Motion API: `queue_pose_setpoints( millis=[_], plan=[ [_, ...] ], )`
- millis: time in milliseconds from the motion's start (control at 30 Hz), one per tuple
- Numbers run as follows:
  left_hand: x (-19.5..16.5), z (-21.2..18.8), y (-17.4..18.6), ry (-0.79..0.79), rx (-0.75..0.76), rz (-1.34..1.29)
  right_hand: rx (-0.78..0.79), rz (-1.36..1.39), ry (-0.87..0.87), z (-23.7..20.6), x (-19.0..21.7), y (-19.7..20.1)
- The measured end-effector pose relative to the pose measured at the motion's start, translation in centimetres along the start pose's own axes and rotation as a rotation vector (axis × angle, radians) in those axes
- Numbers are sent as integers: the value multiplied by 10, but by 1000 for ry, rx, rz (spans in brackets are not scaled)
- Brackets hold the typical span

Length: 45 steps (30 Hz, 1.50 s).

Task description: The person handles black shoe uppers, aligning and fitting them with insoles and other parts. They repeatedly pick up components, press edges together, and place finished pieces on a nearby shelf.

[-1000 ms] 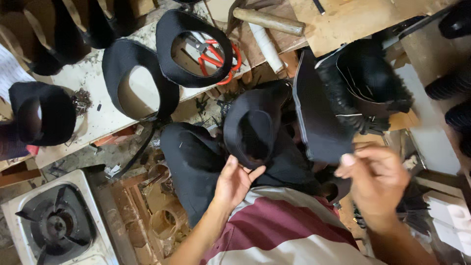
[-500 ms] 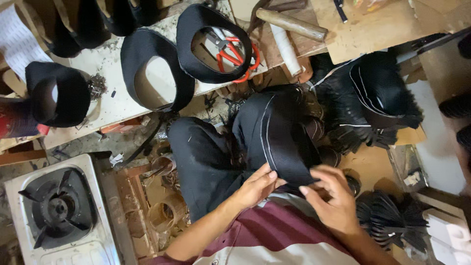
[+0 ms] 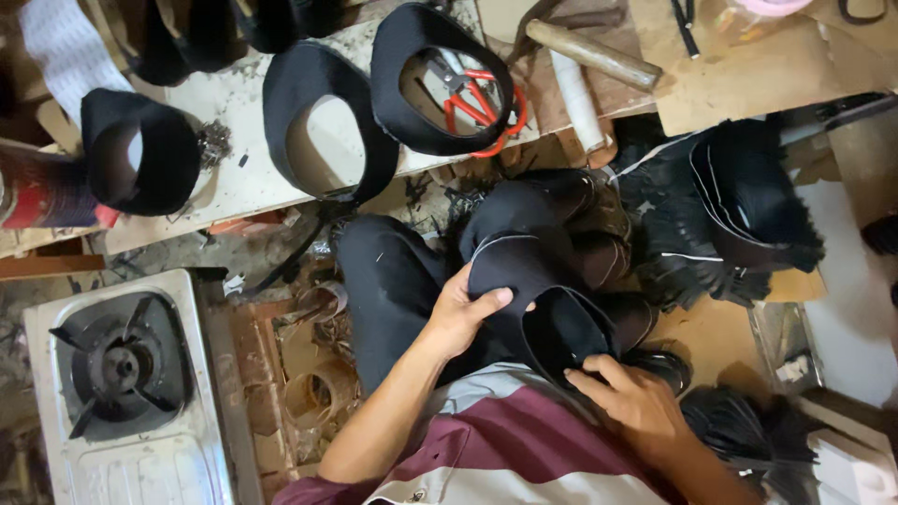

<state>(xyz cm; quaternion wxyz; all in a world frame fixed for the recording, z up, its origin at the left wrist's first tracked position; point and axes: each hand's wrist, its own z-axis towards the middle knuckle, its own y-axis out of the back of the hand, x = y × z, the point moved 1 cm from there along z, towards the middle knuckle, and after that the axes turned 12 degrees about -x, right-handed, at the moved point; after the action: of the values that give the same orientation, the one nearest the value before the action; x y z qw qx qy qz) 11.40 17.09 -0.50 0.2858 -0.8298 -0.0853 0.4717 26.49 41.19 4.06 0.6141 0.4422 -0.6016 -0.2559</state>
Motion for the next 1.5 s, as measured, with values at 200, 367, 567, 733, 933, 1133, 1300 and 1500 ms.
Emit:
queue_pose_setpoints(
  millis=[200,367,567,733,933,1133,1300,1500],
  plan=[
    [-5,1,5,18,-155,-56,-69,50,-39,8,5,0],
    [-9,-1,7,60,-245,-146,-238,165,80,13,-8,-1],
    [-25,-18,4,-53,143,-161,-686,84,89,10,-27,-26],
    [-28,-29,-6,-72,260,67,-896,252,-1,32,-19,-29],
    [-43,-18,4,-128,96,60,-993,194,147,96,30,47],
    [-46,-8,57,-224,-202,242,-1007,201,403,179,94,162],
    [-27,-6,104,-258,-293,228,-1017,96,641,267,153,243],
    [-19,5,117,-294,-253,175,-912,47,789,413,221,307]
  ],
)
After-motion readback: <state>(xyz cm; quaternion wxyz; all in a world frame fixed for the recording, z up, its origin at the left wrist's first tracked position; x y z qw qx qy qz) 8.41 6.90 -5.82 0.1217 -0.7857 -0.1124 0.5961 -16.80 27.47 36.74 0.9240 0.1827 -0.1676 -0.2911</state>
